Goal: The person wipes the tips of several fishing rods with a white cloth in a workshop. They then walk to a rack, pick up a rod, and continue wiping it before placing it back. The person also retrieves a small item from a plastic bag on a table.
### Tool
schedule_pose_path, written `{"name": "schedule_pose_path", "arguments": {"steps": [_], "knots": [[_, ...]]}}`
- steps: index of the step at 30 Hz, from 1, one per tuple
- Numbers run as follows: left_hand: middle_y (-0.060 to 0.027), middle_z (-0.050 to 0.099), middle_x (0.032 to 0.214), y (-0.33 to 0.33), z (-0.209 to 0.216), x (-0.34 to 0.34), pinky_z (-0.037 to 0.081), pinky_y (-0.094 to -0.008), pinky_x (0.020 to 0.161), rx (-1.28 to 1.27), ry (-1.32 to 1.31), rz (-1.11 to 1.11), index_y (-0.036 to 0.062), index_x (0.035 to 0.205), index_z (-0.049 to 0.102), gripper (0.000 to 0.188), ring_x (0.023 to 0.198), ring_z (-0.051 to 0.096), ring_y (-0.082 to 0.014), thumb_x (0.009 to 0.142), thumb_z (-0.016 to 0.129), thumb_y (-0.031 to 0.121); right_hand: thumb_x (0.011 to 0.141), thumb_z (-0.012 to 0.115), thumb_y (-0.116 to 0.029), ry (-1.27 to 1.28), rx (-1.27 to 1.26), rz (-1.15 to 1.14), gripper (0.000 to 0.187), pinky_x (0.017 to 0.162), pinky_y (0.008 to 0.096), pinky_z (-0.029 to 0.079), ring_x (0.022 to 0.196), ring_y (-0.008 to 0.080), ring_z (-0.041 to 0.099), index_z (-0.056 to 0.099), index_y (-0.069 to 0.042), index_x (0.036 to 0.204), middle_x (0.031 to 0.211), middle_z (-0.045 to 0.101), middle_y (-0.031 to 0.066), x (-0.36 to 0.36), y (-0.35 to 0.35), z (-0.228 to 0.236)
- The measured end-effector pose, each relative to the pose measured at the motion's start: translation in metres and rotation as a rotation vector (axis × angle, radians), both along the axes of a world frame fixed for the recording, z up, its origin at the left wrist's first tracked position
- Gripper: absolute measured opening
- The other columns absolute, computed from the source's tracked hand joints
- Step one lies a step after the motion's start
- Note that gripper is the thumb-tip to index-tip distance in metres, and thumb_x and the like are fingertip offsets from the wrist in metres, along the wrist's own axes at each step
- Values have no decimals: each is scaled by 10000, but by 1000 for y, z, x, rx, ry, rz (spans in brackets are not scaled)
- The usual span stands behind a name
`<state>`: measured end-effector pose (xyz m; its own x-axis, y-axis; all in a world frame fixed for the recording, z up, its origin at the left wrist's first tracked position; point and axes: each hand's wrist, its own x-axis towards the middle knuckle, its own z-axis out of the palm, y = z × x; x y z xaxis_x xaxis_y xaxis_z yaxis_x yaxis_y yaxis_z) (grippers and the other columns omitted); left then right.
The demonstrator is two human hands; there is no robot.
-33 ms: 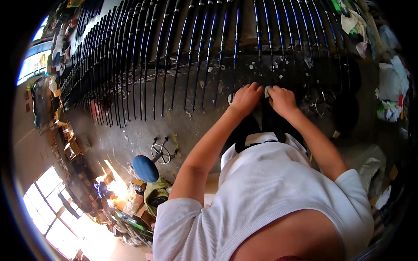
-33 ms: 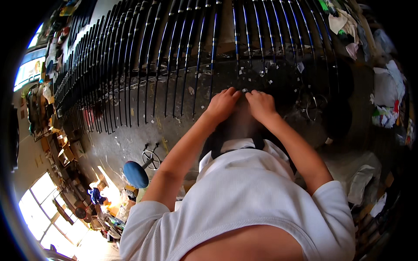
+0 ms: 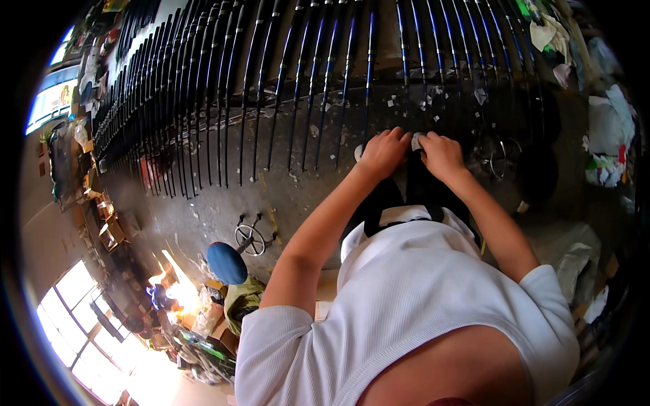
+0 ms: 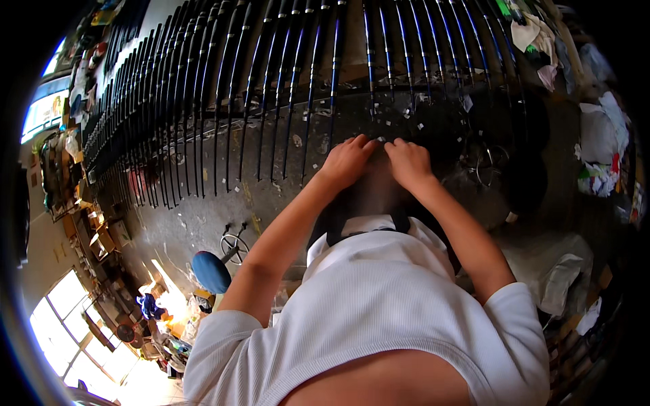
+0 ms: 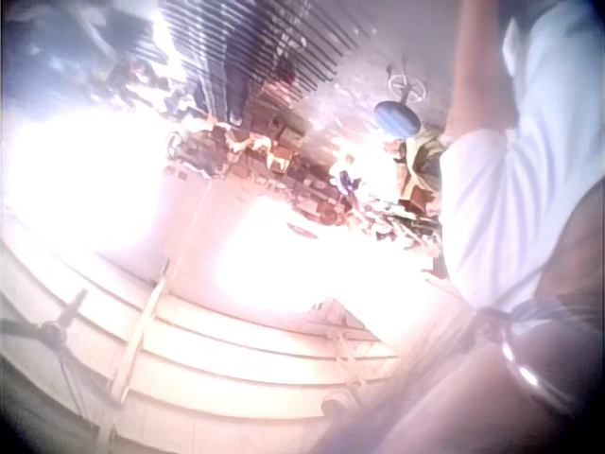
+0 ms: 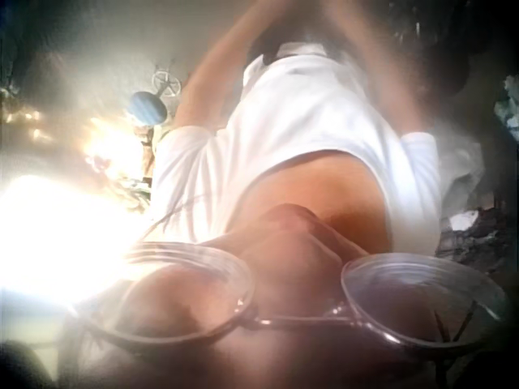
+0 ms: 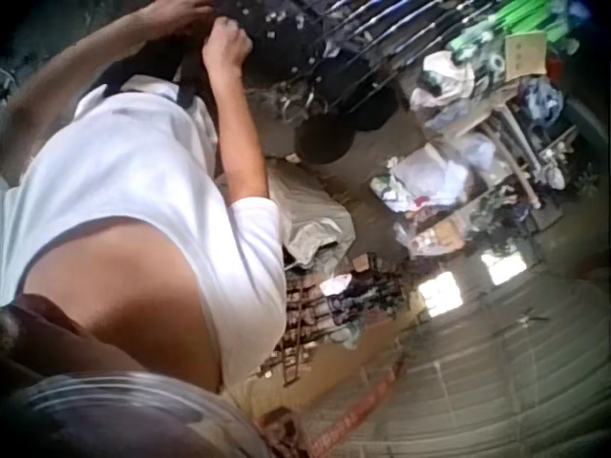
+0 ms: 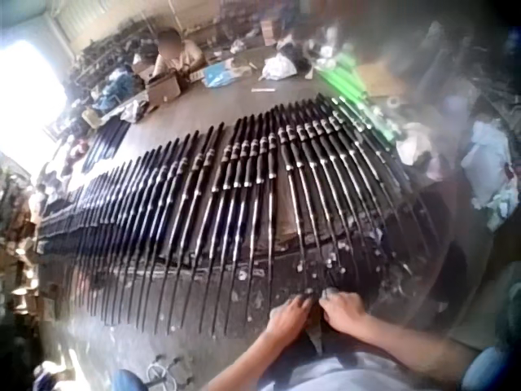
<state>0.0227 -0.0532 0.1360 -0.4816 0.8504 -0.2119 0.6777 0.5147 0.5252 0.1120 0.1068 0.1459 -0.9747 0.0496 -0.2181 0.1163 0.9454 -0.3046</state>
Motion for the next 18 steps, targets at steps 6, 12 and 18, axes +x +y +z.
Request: {"name": "schedule_pose_path", "arguments": {"steps": [6, 12, 18], "knots": [[-110, 557, 1076, -57, 28, -18, 525, -434, 762, 3, 99, 203, 121, 1113, 578, 328, 989, 591, -337, 788, 621, 102, 801, 612, -119, 21, -55, -193, 217, 629, 448, 525, 780, 334, 646, 567, -117, 1013, 917, 583, 105, 2, -44, 29], [-116, 598, 1024, -120, 28, -44, 525, -435, 749, -216, 117, 190, 181, 1175, 606, 401, 947, 611, -346, 795, 576, 57, 801, 542, -98, -138, -234, -69, 424, 789, 452, 502, 938, 334, 635, 592, -155, 1217, 1029, 629, 117, -27, -110, 18], [-133, 646, 993, -128, 7, -37, 522, -418, 788, -157, -33, 76, 143, 1043, 684, 291, 937, 634, -341, 792, 553, 73, 816, 548, -120, -279, -213, -3, 361, 838, 440, 502, 985, 336, 634, 649, -155, 1160, 1040, 660, 135, -32, -128, 1]]}}
